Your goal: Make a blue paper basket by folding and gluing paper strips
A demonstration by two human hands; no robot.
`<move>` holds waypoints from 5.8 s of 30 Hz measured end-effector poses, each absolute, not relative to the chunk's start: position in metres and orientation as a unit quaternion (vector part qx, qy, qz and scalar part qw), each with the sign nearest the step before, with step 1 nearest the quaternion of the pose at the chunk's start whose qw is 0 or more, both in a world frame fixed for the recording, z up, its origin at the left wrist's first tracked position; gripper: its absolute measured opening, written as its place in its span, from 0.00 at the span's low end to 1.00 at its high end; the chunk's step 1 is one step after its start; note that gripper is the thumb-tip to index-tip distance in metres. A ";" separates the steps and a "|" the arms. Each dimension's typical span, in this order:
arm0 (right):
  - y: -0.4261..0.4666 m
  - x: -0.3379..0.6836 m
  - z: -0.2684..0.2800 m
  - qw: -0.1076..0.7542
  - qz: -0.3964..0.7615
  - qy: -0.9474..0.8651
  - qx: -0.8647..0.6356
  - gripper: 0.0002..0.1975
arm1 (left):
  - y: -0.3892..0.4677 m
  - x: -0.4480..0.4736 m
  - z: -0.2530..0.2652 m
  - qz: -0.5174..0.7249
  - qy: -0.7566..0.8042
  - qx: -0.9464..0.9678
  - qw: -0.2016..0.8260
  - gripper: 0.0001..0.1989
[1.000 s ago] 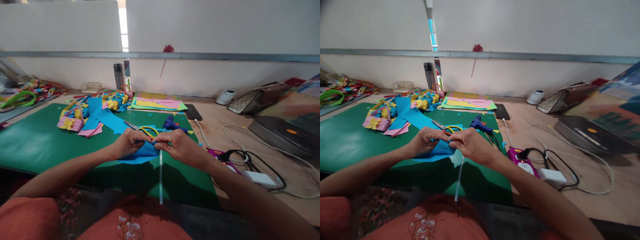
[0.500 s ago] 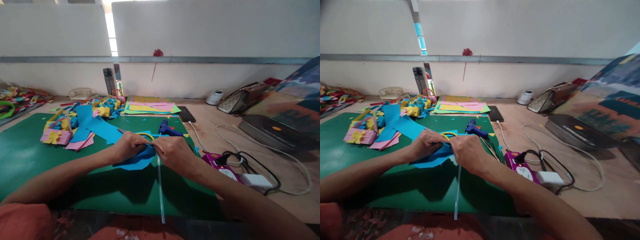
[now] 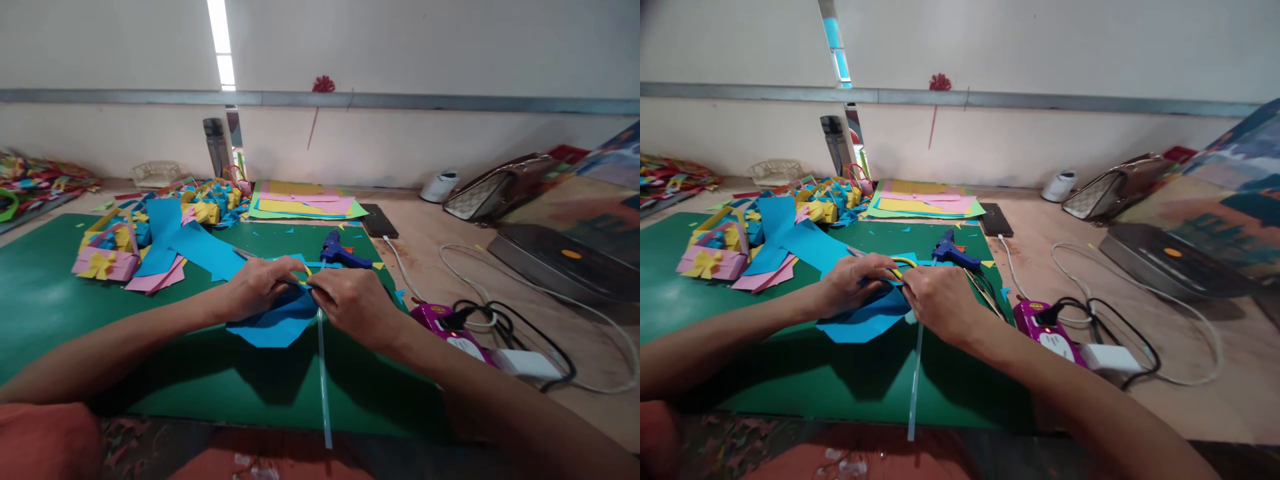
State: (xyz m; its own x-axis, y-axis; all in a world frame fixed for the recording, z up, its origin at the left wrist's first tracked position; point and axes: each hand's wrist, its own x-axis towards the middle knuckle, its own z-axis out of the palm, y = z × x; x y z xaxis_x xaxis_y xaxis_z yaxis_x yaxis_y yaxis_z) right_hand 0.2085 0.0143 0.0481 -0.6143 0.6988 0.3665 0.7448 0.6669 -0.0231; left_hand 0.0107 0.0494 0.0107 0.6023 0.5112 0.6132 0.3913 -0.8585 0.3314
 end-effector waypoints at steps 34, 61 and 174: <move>0.013 0.211 0.046 0.288 -0.091 -0.874 -0.380 0.08 | 0.039 0.021 0.015 0.441 0.252 0.861 -0.019 0.07; 0.011 0.220 0.048 0.290 0.055 -0.869 -0.396 0.07 | 0.042 0.022 0.010 0.427 0.196 0.879 -0.083 0.10; 0.008 0.217 0.048 0.412 0.130 -0.858 -0.277 0.05 | 0.031 0.018 0.027 0.389 0.241 0.887 -0.065 0.14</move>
